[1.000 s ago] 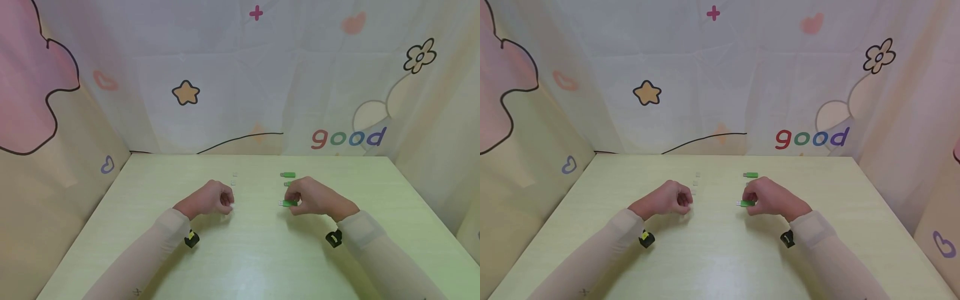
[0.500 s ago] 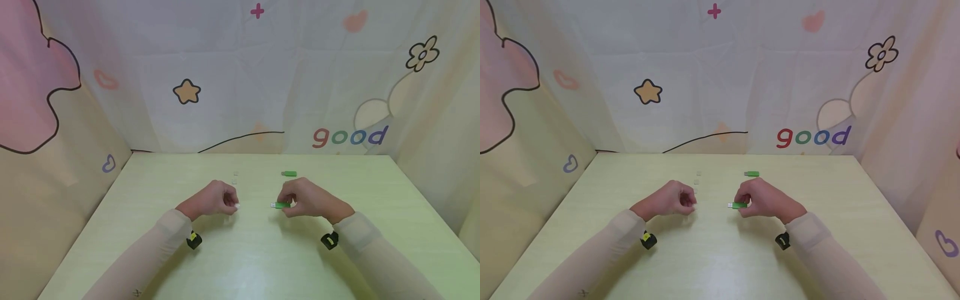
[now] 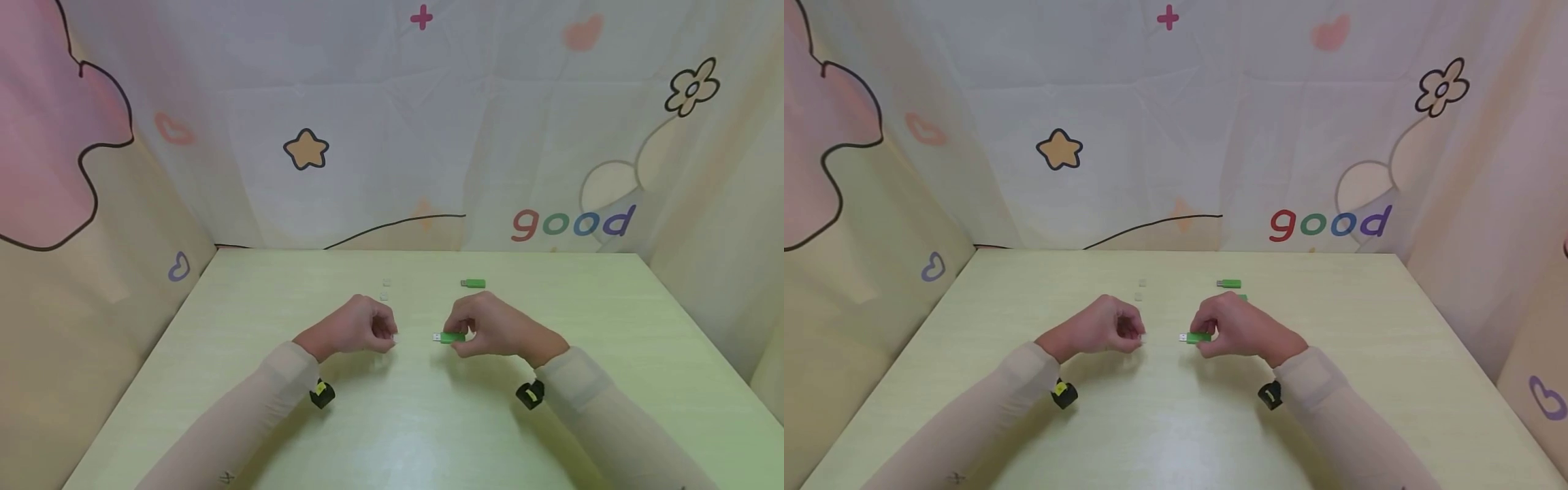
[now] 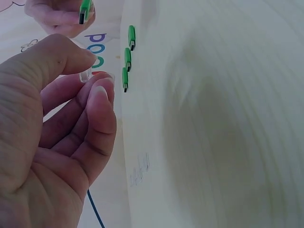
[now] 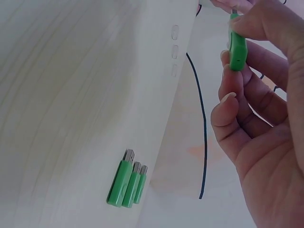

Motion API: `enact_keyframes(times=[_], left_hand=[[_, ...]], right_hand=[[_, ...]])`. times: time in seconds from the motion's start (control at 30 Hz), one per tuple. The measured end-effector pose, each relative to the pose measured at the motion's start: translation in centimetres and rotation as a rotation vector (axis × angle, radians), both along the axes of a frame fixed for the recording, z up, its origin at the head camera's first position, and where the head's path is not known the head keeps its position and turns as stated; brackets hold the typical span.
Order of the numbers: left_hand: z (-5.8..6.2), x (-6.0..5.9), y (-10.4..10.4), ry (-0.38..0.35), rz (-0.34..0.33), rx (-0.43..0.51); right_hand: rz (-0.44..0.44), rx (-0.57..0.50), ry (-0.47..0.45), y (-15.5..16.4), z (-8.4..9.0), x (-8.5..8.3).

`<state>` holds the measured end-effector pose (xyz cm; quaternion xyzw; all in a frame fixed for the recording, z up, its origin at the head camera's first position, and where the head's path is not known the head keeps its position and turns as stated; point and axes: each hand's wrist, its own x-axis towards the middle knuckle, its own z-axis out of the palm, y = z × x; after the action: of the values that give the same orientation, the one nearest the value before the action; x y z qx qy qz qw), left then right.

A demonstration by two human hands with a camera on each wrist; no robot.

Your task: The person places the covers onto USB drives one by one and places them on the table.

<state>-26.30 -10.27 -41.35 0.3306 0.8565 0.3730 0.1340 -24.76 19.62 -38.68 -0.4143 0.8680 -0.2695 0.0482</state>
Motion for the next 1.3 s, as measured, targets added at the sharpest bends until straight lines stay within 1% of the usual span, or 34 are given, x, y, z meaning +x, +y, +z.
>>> enact_keyframes(times=[0.1,0.4,0.6,0.8,0.93,1.17,1.3], left_hand=[[0.1,0.1,0.3,0.020,-0.009,-0.007],[0.2,0.5,1.5,0.023,-0.040,0.026],[0.3,0.8,2.1,0.028,-0.053,0.034],[0.4,1.0,2.7,0.051,-0.071,0.030],[0.5,1.1,3.0,0.053,-0.074,0.017],[0.4,1.1,3.4,0.084,-0.076,0.003],[0.5,1.1,3.6,0.086,-0.070,0.002]], right_hand=[[0.001,-0.005,-0.003,-0.2,0.0,0.0],[0.017,-0.034,-0.015,-0.4,-0.4,0.0],[0.033,-0.043,0.006,-0.6,-0.6,0.1],[0.042,-0.041,0.017,-0.8,-0.8,0.2],[0.039,-0.048,0.015,-0.9,-0.7,0.3],[0.032,-0.047,0.006,-0.9,-0.7,0.4],[0.031,-0.045,0.009,-0.9,-0.8,0.4]])
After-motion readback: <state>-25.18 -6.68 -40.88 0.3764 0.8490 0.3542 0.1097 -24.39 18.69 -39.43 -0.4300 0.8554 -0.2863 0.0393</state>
